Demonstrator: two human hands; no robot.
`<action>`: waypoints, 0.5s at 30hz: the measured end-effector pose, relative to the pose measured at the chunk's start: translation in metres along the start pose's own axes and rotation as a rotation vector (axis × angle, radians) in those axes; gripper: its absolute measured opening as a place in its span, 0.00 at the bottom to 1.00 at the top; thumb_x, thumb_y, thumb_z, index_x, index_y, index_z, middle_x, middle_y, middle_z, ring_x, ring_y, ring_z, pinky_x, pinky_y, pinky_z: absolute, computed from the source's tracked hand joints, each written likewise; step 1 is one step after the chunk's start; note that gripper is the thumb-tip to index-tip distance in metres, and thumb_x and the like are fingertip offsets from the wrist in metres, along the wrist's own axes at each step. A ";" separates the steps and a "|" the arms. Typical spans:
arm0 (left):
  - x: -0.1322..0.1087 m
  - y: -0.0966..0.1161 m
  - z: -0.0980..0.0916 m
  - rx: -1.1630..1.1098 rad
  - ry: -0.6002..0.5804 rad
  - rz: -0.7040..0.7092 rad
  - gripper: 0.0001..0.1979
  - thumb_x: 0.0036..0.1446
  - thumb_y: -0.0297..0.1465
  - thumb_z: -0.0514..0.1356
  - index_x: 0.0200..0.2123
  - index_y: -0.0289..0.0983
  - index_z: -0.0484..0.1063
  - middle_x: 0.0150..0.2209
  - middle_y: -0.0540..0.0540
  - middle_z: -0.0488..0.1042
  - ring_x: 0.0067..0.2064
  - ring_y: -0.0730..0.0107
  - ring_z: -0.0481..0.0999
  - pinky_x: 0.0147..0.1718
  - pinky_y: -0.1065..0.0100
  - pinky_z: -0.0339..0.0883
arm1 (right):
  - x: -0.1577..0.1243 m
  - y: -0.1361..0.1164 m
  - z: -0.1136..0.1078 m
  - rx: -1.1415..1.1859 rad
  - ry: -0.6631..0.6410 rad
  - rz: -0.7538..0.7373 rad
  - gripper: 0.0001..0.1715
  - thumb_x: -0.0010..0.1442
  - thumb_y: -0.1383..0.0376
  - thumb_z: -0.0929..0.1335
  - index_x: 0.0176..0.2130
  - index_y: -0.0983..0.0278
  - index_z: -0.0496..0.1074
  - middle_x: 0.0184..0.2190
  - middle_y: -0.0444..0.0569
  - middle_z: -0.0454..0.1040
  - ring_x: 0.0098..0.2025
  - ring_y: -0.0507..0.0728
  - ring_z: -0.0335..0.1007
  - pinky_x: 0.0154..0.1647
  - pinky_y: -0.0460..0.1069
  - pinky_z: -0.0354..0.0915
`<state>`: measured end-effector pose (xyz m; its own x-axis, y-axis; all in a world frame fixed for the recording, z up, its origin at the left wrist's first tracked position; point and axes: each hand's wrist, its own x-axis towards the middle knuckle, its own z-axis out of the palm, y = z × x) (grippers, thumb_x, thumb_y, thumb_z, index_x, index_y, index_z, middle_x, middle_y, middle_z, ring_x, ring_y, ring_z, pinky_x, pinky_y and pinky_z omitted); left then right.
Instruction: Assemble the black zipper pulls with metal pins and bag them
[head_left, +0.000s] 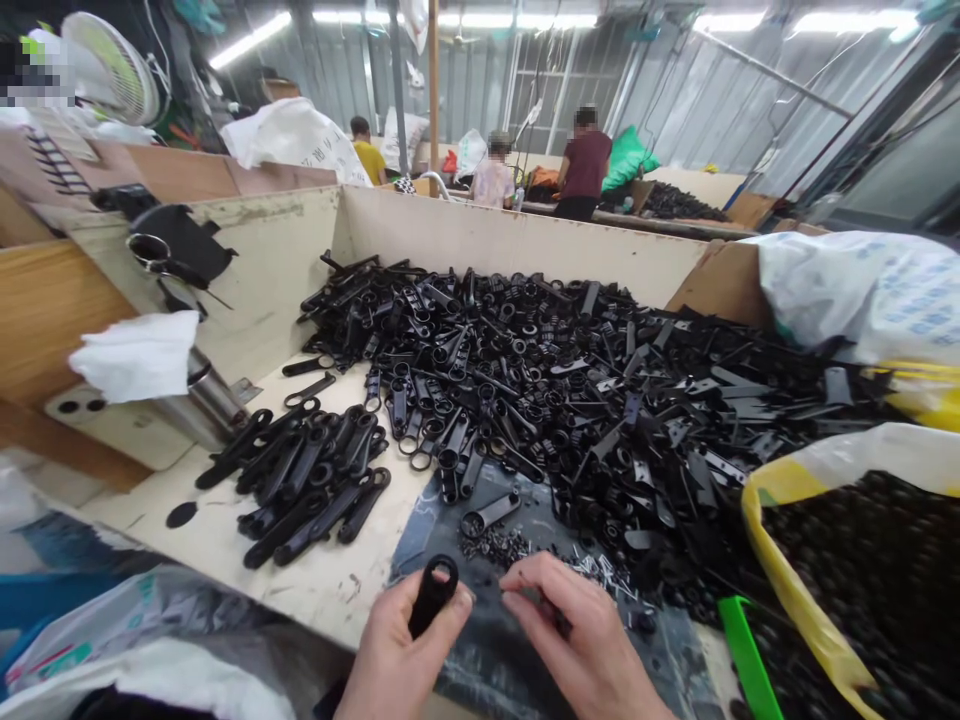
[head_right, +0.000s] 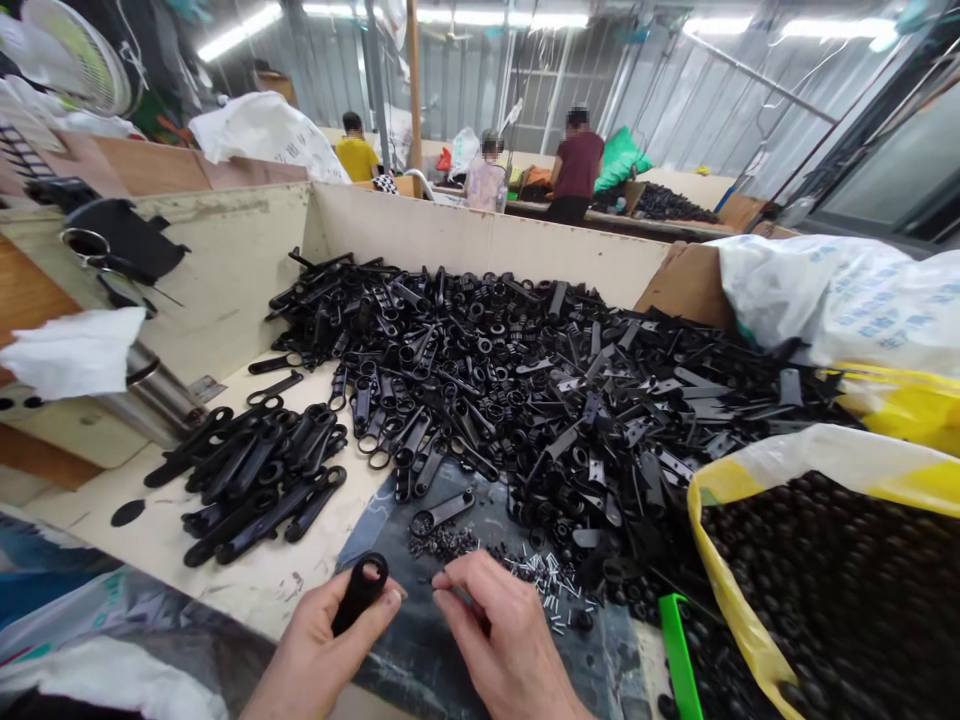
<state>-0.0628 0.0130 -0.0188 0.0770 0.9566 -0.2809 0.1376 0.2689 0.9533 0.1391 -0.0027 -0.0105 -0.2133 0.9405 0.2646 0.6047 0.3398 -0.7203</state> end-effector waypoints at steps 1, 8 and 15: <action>0.000 0.004 0.002 -0.038 -0.027 -0.019 0.25 0.51 0.54 0.68 0.28 0.36 0.78 0.27 0.50 0.74 0.33 0.64 0.72 0.34 0.71 0.64 | -0.003 -0.002 -0.001 0.067 0.026 0.001 0.08 0.71 0.66 0.66 0.40 0.60 0.74 0.34 0.44 0.79 0.32 0.52 0.76 0.34 0.43 0.68; -0.005 0.008 0.014 -0.092 -0.134 -0.043 0.22 0.50 0.49 0.70 0.27 0.34 0.79 0.26 0.49 0.75 0.32 0.66 0.70 0.35 0.69 0.64 | -0.011 -0.007 -0.001 0.140 0.072 -0.004 0.07 0.67 0.67 0.69 0.36 0.60 0.78 0.29 0.43 0.79 0.26 0.52 0.73 0.28 0.43 0.66; -0.009 0.004 0.016 -0.046 -0.140 -0.035 0.20 0.52 0.47 0.69 0.28 0.34 0.79 0.27 0.48 0.75 0.33 0.64 0.70 0.36 0.67 0.64 | -0.013 -0.009 -0.004 0.202 0.039 -0.111 0.08 0.69 0.70 0.68 0.36 0.62 0.76 0.31 0.47 0.80 0.32 0.54 0.76 0.33 0.44 0.69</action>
<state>-0.0473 0.0042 -0.0141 0.2099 0.9227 -0.3235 0.0975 0.3094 0.9459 0.1400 -0.0180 -0.0048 -0.2379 0.8975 0.3715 0.4121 0.4396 -0.7981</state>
